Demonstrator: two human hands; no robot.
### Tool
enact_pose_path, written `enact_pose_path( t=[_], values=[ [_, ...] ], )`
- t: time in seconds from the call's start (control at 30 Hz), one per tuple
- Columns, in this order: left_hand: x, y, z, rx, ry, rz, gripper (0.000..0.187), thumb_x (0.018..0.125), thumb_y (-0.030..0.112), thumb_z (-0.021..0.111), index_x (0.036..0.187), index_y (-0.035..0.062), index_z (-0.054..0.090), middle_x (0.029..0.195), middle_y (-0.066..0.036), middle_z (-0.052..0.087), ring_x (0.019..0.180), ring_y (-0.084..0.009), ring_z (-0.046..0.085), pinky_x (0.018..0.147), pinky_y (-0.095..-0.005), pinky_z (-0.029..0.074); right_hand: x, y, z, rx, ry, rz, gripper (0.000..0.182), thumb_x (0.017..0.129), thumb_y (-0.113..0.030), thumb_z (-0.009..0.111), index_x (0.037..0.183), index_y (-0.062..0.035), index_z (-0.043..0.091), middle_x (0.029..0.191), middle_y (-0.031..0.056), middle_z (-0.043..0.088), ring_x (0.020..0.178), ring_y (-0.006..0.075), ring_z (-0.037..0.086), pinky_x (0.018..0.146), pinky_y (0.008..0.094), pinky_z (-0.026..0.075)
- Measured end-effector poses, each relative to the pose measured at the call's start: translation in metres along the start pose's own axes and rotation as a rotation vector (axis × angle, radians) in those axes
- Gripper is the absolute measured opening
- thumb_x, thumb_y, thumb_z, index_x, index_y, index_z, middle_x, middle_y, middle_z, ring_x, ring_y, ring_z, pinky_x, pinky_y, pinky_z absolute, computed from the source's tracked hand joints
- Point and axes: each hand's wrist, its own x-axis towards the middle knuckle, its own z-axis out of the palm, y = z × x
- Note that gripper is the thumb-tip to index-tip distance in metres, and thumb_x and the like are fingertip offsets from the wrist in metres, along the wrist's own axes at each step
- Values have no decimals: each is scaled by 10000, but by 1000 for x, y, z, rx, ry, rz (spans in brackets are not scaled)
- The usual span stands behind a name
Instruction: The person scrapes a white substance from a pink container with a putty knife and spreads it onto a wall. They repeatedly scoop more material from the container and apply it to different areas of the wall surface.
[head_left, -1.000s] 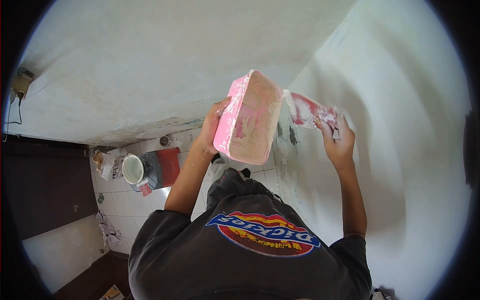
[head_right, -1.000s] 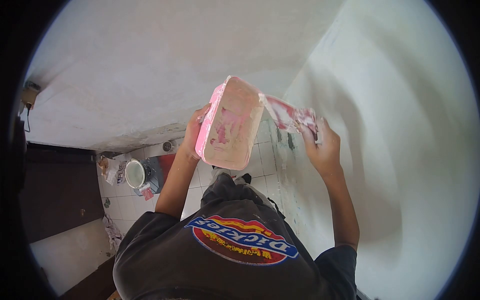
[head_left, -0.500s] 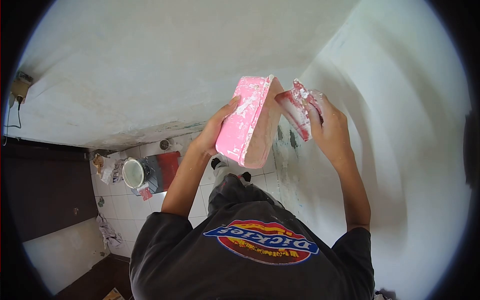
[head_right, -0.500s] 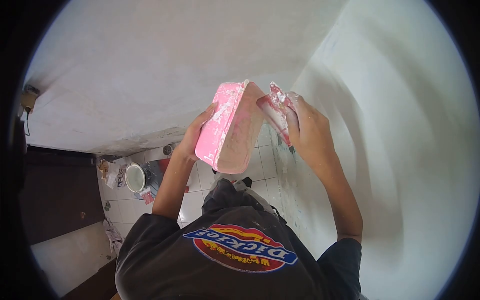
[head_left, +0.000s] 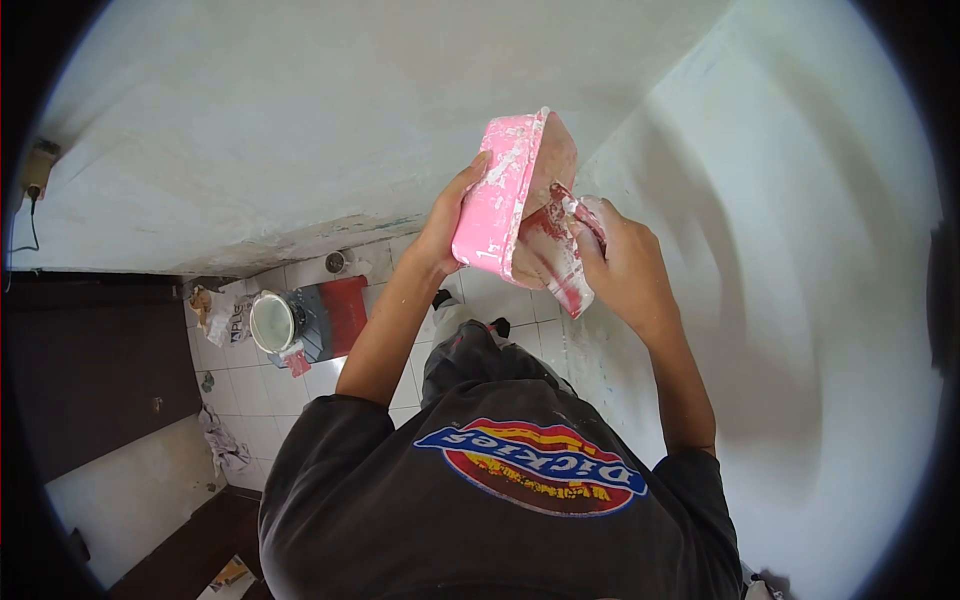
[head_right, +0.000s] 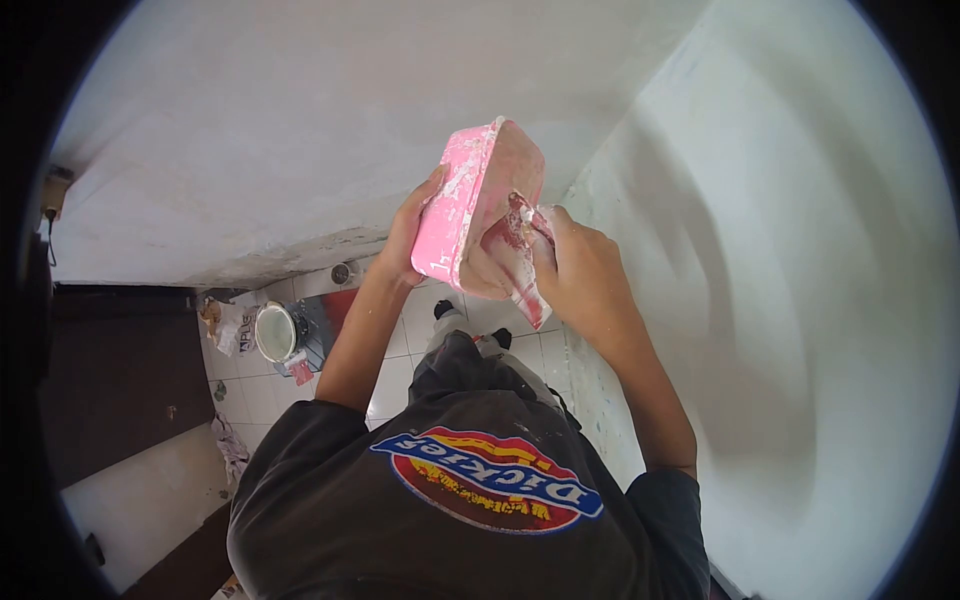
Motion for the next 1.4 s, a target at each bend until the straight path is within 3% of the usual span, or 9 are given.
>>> enact_pose_path(
  t=[0.2,0.33,0.4,0.43,0.5,0.7,1.03,1.1,1.4],
  values=[
    [7,-19,-3,-145,-95,175,510,978,457,439,1273,43,480,1133,-115,608,992,-192,633,878,-357,529,7,-8,-25,144,305,39,275,883,-133,620,1117,8,585,884,214,669,813,378,661,716,391,508],
    [1,-20,2,-210,-136,276,518,994,448,393,1324,51,439,1220,-124,570,1085,-234,598,953,-404,490,24,-9,-24,109,419,30,297,879,-129,627,1130,18,570,892,206,671,808,349,671,708,384,508],
    [-1,-21,5,-191,-142,307,538,990,462,392,1351,63,413,1269,-126,539,1136,-260,571,976,-432,474,30,-8,-16,107,524,34,269,880,-67,627,1120,26,549,886,141,674,748,161,639,682,290,493],
    [-2,-21,8,-208,-141,321,565,994,482,368,1364,56,392,1276,-130,538,1145,-248,571,980,-417,476,33,-11,-16,103,528,32,269,880,-67,627,1120,26,549,886,141,674,748,161,639,682,290,493],
    [-4,-21,10,-228,-142,330,592,999,503,344,1378,49,371,1282,-134,537,1153,-236,571,985,-402,477,37,-23,-14,116,481,89,310,877,-101,622,1119,36,486,901,223,659,803,372,662,714,394,508],
    [-2,-22,2,-247,-194,376,585,1003,486,320,1436,95,274,1385,-137,432,1268,-293,474,1062,-476,402,34,-45,-1,-35,390,127,305,904,-75,542,1144,56,407,876,262,641,797,428,639,703,466,505],
    [-5,-16,-1,-226,-141,395,565,1009,471,302,1426,89,294,1365,-131,446,1261,-278,473,1063,-457,389,39,-72,14,-323,260,15,321,876,-51,533,1134,94,409,806,275,628,748,434,633,678,493,498],
    [-6,-14,-10,-302,-153,411,564,1009,474,296,1420,87,304,1351,-132,457,1248,-274,482,1053,-450,397,44,-82,25,-378,235,-26,340,794,-6,553,1095,95,428,735,239,623,735,391,645,664,449,525],
    [1,-12,-19,-279,-164,455,575,1011,474,272,1429,79,295,1377,-144,436,1273,-304,458,1074,-455,370,53,-110,12,-297,136,13,260,888,-59,516,1086,87,434,725,248,619,716,410,640,635,477,497]
  ],
)
